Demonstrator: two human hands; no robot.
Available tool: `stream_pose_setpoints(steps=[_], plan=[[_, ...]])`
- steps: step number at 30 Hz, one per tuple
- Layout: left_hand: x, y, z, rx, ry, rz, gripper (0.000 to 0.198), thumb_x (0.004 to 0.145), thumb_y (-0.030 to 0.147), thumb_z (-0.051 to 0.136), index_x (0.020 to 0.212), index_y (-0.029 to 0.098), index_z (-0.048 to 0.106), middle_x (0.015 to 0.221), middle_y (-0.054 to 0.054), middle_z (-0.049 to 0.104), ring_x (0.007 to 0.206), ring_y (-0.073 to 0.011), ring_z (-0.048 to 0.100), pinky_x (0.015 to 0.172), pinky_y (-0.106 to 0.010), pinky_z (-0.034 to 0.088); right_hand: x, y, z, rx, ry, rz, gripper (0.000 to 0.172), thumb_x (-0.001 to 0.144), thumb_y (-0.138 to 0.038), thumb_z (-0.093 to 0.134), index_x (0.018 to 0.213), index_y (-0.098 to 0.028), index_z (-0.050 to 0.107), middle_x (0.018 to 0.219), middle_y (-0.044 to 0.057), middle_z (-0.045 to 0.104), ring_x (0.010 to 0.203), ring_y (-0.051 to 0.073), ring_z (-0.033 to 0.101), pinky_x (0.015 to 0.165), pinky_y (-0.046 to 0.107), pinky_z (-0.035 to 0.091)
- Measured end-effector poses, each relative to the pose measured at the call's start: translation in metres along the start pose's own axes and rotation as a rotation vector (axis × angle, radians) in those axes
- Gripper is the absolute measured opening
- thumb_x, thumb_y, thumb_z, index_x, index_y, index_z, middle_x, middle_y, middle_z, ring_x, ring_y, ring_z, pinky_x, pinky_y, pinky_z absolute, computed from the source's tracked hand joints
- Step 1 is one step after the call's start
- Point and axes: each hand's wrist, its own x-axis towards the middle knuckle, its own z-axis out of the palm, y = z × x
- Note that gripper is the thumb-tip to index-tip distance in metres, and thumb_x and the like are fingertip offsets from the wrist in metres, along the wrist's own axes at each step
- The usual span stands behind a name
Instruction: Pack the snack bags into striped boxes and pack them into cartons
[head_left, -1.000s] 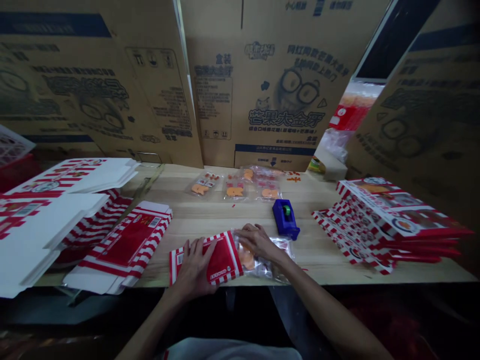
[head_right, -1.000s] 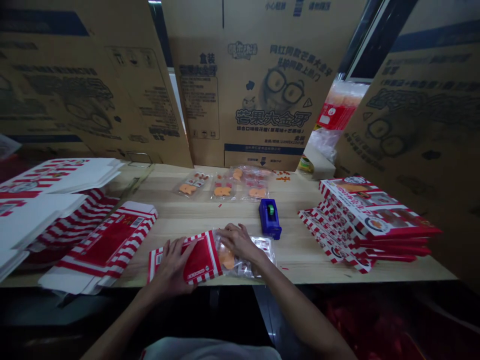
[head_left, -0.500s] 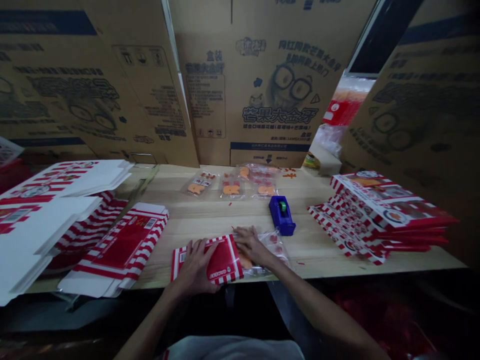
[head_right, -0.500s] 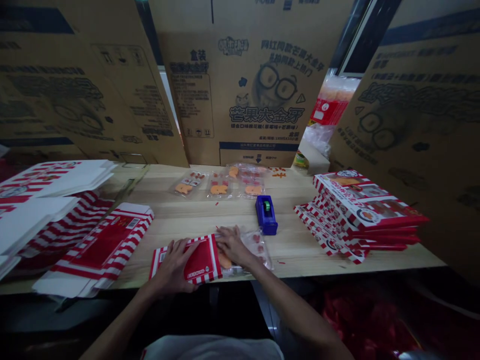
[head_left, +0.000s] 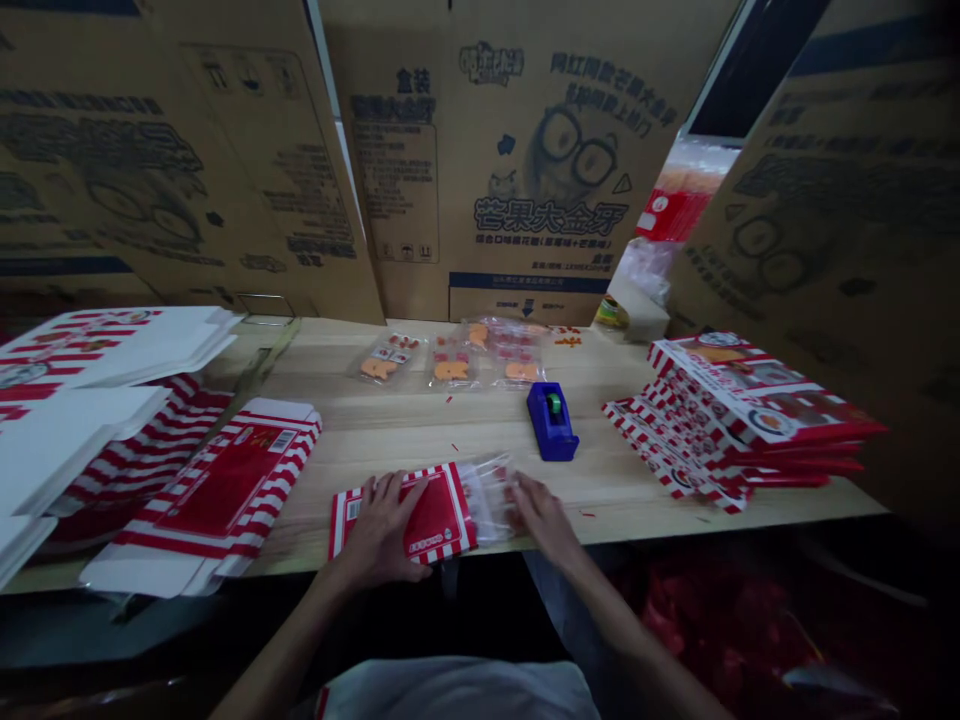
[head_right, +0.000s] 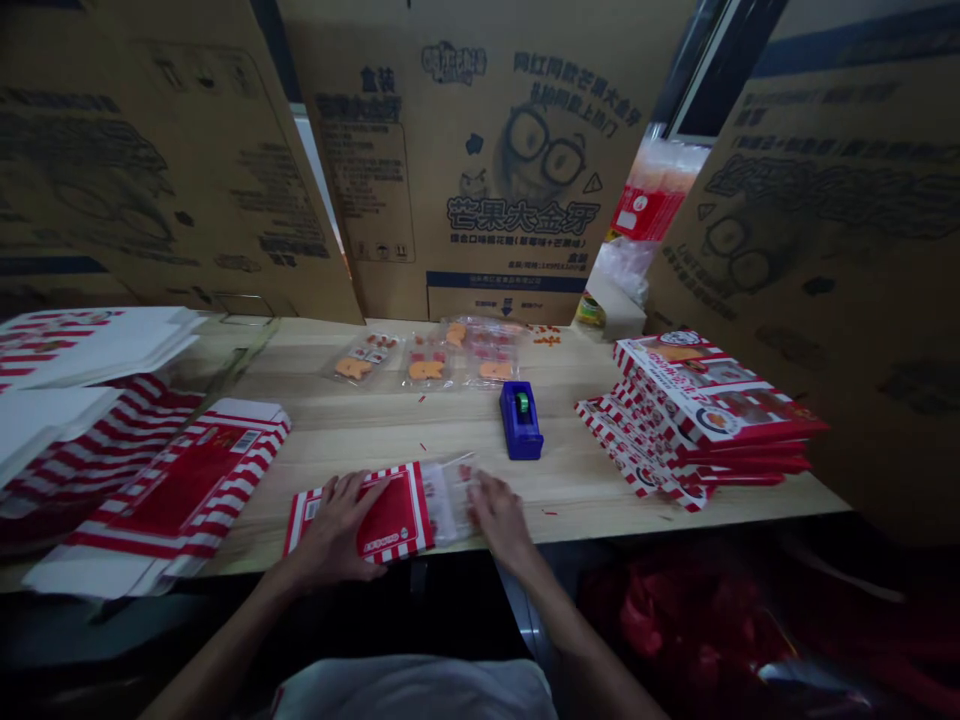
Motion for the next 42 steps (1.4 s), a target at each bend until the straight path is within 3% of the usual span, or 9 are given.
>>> stream_pose_setpoints(steps=[6, 11, 15, 19, 24, 30, 34, 37, 42], plan=[[-0.008, -0.005, 0.001, 0.012, 0.096, -0.047, 0.109, 0.047, 0.049, 0.079, 0.142, 0.013, 0.041, 0.138, -0.024, 0.042, 0.128, -0.0431, 0.038, 0.108, -0.058, 0.023, -0.008, -0.045, 0.057, 0.156, -0.195, -0.156, 0.036, 0.089, -0.036, 0.055, 0.122, -0.020, 0.059, 0.128, 0.011, 0.062, 0.124, 0.029, 0.052, 0.109, 0.050, 0.029], [-0.004, 0.010, -0.018, -0.040, 0.346, -0.347, 0.109, 0.053, 0.054, 0.078, 0.144, 0.012, 0.034, 0.129, -0.022, 0.047, 0.117, -0.0401, 0.045, 0.100, -0.055, 0.036, -0.010, -0.047, 0.052, 0.482, 0.231, -0.067, 0.029, 0.083, -0.037, 0.066, 0.102, -0.021, 0.053, 0.114, 0.009, 0.063, 0.113, 0.024, 0.058, 0.099, 0.042, 0.044], [0.001, 0.044, -0.021, -0.218, 0.484, -0.522, 0.106, 0.060, 0.058, 0.075, 0.144, 0.012, 0.030, 0.123, -0.019, 0.050, 0.114, -0.0394, 0.048, 0.095, -0.057, 0.041, -0.013, -0.053, 0.056, 0.754, 0.239, -0.019, 0.041, 0.071, -0.037, 0.078, 0.087, -0.023, 0.042, 0.110, 0.005, 0.061, 0.092, 0.019, 0.066, 0.079, 0.034, 0.055], [-0.001, 0.054, 0.004, -0.639, 0.479, -0.392, 0.075, 0.079, 0.041, 0.064, 0.144, 0.017, 0.034, 0.126, -0.015, 0.053, 0.117, -0.0306, 0.052, 0.100, -0.049, 0.043, -0.012, -0.052, 0.050, 0.830, 0.195, 0.113, 0.038, 0.076, -0.037, 0.074, 0.092, -0.025, 0.042, 0.089, -0.001, 0.067, 0.074, 0.017, 0.067, 0.067, 0.029, 0.055], [-0.009, 0.045, 0.034, -1.138, 0.384, -0.276, 0.066, 0.088, 0.034, 0.055, 0.147, 0.018, 0.031, 0.144, -0.013, 0.047, 0.134, -0.0263, 0.043, 0.110, -0.042, 0.038, -0.023, -0.032, 0.032, 0.799, -0.065, 0.120, 0.061, 0.081, -0.036, 0.070, 0.133, -0.028, 0.040, 0.120, 0.007, 0.065, 0.104, 0.023, 0.066, 0.091, 0.040, 0.053], [-0.026, 0.053, 0.042, -1.311, 0.285, -0.259, 0.065, 0.083, 0.032, 0.064, 0.141, 0.019, 0.039, 0.143, -0.014, 0.048, 0.127, -0.0264, 0.051, 0.105, -0.039, 0.043, -0.040, -0.002, 0.029, 0.438, -0.070, 0.007, 0.050, 0.089, -0.038, 0.058, 0.136, -0.025, 0.045, 0.142, 0.007, 0.049, 0.129, 0.022, 0.047, 0.108, 0.036, 0.038], [-0.029, 0.056, 0.034, -1.346, 0.212, -0.230, 0.043, 0.083, 0.033, 0.065, 0.122, 0.019, 0.055, 0.116, -0.010, 0.065, 0.101, -0.0228, 0.064, 0.089, -0.034, 0.050, -0.039, -0.003, 0.023, 0.284, -0.059, -0.069, 0.023, 0.089, -0.036, 0.057, 0.107, -0.022, 0.060, 0.105, 0.004, 0.064, 0.098, 0.019, 0.060, 0.088, 0.028, 0.046], [-0.023, 0.059, 0.024, -1.209, 0.295, -0.207, 0.018, 0.087, 0.032, 0.059, 0.094, 0.017, 0.065, 0.094, -0.007, 0.066, 0.089, -0.0198, 0.062, 0.082, -0.030, 0.048, -0.034, -0.009, 0.017, 0.308, -0.072, -0.152, 0.017, 0.090, -0.035, 0.056, 0.080, -0.021, 0.059, 0.085, 0.001, 0.060, 0.082, 0.017, 0.057, 0.078, 0.025, 0.044], [-0.006, 0.066, 0.019, -1.200, 0.442, -0.332, 0.032, 0.085, 0.037, 0.057, 0.060, 0.016, 0.055, 0.069, -0.002, 0.056, 0.070, -0.0155, 0.053, 0.067, -0.025, 0.041, -0.028, -0.001, 0.025, 0.474, 0.005, -0.050, 0.027, 0.085, -0.041, 0.064, 0.072, -0.020, 0.052, 0.079, 0.001, 0.057, 0.074, 0.016, 0.055, 0.068, 0.025, 0.045]])
